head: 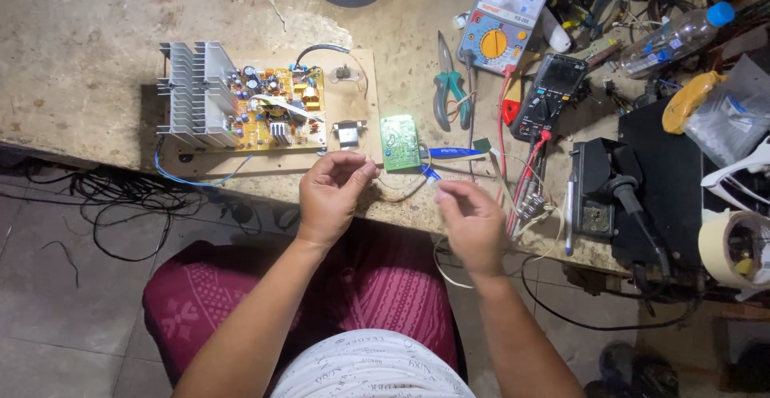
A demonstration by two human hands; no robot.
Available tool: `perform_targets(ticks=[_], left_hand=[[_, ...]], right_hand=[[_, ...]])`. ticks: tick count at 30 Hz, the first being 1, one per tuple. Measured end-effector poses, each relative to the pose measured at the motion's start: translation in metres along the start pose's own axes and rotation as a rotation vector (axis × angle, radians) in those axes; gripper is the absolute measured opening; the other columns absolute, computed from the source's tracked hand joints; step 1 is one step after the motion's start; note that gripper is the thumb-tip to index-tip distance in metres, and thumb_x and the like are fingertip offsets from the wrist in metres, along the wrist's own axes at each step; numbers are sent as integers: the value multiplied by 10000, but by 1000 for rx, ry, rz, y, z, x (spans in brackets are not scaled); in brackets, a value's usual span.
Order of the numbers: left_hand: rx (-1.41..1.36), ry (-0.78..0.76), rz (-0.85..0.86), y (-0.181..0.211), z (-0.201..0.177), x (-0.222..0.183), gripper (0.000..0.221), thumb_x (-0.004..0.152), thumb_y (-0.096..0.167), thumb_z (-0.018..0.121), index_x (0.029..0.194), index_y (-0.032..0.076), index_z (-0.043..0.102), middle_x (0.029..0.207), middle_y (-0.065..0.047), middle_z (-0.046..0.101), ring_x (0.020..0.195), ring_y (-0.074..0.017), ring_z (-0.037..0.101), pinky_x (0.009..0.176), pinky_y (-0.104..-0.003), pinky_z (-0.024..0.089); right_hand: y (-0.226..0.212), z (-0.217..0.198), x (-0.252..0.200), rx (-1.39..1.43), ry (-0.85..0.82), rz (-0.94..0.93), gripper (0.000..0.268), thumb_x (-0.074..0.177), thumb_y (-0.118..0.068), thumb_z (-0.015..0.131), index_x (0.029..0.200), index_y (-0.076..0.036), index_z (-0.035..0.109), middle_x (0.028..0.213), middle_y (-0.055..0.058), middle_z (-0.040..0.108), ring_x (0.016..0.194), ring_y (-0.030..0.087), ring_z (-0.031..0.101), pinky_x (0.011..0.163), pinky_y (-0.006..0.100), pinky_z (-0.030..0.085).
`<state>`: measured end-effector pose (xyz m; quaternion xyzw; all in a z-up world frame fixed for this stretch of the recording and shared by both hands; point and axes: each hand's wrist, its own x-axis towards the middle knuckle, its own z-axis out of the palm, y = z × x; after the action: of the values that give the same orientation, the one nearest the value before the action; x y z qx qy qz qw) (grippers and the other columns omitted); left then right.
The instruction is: Inspecting electronic circuit boards and connecting wires to probe and test components on a repair bench.
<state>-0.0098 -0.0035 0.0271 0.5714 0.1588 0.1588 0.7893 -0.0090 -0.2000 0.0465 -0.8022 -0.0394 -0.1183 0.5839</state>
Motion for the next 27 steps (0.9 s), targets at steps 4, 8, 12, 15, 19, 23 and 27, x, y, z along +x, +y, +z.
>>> perform_targets(ticks=[4,8,12,15,19,23,27], left_hand=[[10,15,8,4,2,0,208,843,17,849,1002,-12,718,889,-155,782,770,-178,775,707,-276,682],[17,26,2,0,1,1,176,868,18,829,993,-19,711,888,-154,779,783,-182,778,714,-270,681],[34,38,28,-2,1,2,161,870,10,829,973,-14,708,860,-137,769,769,-168,769,717,-273,681],[50,40,33,-3,1,3,159,873,7,826,970,-15,702,855,-140,769,763,-170,768,719,-274,683],[60,36,29,-4,0,3,159,876,4,823,969,-17,696,860,-146,772,768,-171,769,729,-277,682],[58,30,11,3,1,1,163,874,10,825,971,-14,697,868,-143,773,777,-171,773,733,-273,680],[71,9,-7,8,3,-1,171,882,22,822,986,-11,691,881,-128,772,790,-163,771,743,-263,675]], right_hand=[[11,13,-6,-97,-84,-110,165,803,3,815,915,-116,836,878,41,796,789,132,756,709,250,606],[9,14,-6,-170,-95,-215,200,815,32,755,944,-105,824,888,64,792,820,206,769,722,297,604],[11,12,-5,-235,-81,-348,210,817,35,764,966,-102,820,925,70,790,852,247,766,760,340,610],[10,10,-6,-254,-86,-376,202,826,16,778,984,-104,819,940,67,786,864,251,764,767,349,612],[10,6,-4,-267,-12,-329,172,829,-31,821,978,-116,817,917,36,790,796,201,768,644,284,613],[35,-7,5,-289,182,-265,248,874,-31,804,1106,-5,723,924,151,763,777,277,751,608,305,615],[12,-19,29,-192,153,-172,419,950,17,704,1334,74,545,903,225,684,742,296,695,596,361,606]])
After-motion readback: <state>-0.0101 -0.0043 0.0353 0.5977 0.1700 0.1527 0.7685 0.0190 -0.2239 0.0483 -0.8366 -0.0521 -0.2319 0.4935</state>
